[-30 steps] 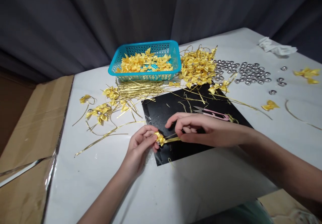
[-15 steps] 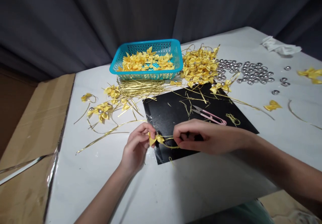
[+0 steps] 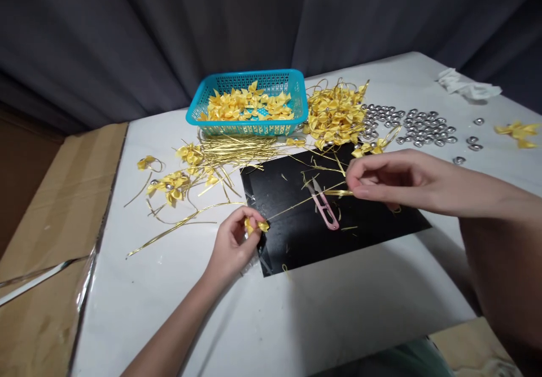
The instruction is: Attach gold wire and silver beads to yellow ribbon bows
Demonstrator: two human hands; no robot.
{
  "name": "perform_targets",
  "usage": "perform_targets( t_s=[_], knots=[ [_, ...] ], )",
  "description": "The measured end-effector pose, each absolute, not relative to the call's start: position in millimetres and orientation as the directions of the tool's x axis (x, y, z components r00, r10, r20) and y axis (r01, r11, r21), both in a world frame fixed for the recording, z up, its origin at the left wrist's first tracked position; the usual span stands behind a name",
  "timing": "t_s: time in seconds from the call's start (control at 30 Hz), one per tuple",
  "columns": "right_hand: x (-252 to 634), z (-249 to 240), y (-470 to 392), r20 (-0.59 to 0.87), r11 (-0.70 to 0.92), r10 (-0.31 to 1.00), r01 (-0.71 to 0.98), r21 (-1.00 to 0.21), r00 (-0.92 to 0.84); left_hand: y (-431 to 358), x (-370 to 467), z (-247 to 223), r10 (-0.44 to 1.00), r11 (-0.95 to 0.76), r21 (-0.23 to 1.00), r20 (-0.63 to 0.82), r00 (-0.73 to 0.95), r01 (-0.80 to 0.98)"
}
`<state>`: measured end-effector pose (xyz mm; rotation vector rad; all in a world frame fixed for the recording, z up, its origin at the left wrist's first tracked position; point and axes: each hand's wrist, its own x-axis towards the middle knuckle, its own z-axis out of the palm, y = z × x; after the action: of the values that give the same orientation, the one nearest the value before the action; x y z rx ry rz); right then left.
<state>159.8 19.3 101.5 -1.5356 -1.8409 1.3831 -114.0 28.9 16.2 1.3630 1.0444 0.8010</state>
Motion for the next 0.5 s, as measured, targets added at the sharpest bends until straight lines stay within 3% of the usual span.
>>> perform_targets(
  t_s=[0.13, 0.33, 0.5],
  knots=[
    [167.1, 105.0, 9.5, -0.252, -0.061, 0.926, 0.546, -0.836, -0.283, 28.1, -113.1, 13.0, 0.929, 0.067, 0.986, -0.119, 0.350, 0.156],
    [161.7, 109.3, -14.4, -0.142, 0.072, 0.912, 0.491, -0.868, -0.385, 29.8, -112.2, 9.5, 0.929, 0.020, 0.986, -0.080, 0.360, 0.168],
    [165.0, 110.2, -24.4, -0.064, 0.125, 0.933, 0.484, -0.866, -0.355, 31.6, -112.8, 15.4, 0.900, 0.168, 0.966, -0.232, 0.370, 0.197]
  ],
)
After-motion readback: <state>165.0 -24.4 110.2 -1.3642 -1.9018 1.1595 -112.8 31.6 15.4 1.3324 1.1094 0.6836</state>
